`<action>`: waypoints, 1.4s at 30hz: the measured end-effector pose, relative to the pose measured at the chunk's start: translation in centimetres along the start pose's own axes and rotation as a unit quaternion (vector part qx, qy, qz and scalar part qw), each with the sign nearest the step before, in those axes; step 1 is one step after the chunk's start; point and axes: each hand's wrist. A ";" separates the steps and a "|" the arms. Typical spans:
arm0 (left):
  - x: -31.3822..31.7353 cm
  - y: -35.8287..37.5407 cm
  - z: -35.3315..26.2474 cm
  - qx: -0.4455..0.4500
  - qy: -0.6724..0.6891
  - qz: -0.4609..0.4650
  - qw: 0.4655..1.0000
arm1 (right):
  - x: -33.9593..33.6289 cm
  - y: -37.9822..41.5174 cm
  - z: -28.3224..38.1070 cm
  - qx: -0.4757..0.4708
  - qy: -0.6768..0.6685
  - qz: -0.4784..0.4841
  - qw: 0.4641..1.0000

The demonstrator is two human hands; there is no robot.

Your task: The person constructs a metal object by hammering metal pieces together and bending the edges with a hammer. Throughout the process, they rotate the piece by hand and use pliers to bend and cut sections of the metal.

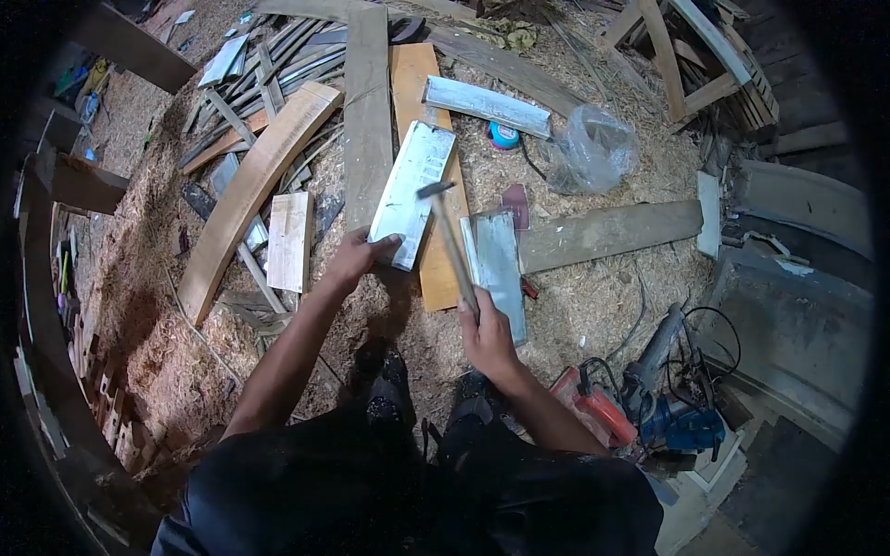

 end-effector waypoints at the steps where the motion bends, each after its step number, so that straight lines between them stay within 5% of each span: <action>1: 0.4 0.0 0.1 0.012 0.013 -0.018 1.000 | -0.2 0.3 0.7 0.002 0.004 0.013 1.000; 6: 0.4 0.8 0.4 0.069 -0.038 -0.091 0.993 | -0.4 0.9 -0.5 -0.038 0.037 0.029 0.998; 15: 0.2 1.6 0.4 0.057 -0.009 -0.122 0.991 | 0.4 1.6 -3.1 -0.093 0.104 0.003 0.990; 19: 0.0 3.3 -2.0 0.014 -0.048 -0.117 0.992 | 0.2 1.8 -1.2 -0.084 0.030 -0.061 0.994; 22: 0.0 2.4 -1.6 0.045 -0.018 -0.115 0.992 | 0.8 1.1 -1.3 -0.120 0.114 -0.024 0.986; 23: 0.0 2.2 -1.3 0.057 -0.022 -0.119 0.991 | 0.7 0.9 -1.2 -0.052 0.160 0.029 0.985; 30: 0.0 2.2 -0.6 0.004 -0.038 -0.101 0.994 | 1.3 2.1 -0.2 -0.026 0.004 -0.054 0.998; 34: 0.4 1.6 0.7 0.028 0.013 -0.108 0.994 | 1.6 1.8 -2.2 -0.099 0.090 -0.005 0.991; 38: 0.4 1.6 0.9 0.029 0.000 -0.121 0.992 | 1.2 2.1 -0.5 -0.120 0.024 -0.070 0.990; 42: 0.6 1.3 1.1 0.049 -0.005 -0.130 0.990 | 1.1 1.8 -2.6 0.005 0.133 0.043 0.990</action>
Point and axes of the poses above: each hand's wrist, its own y-axis away from the middle knuckle, its own x-axis out of the palm, z = x × y, and after that the axes turned 6 degrees about -y, right-handed
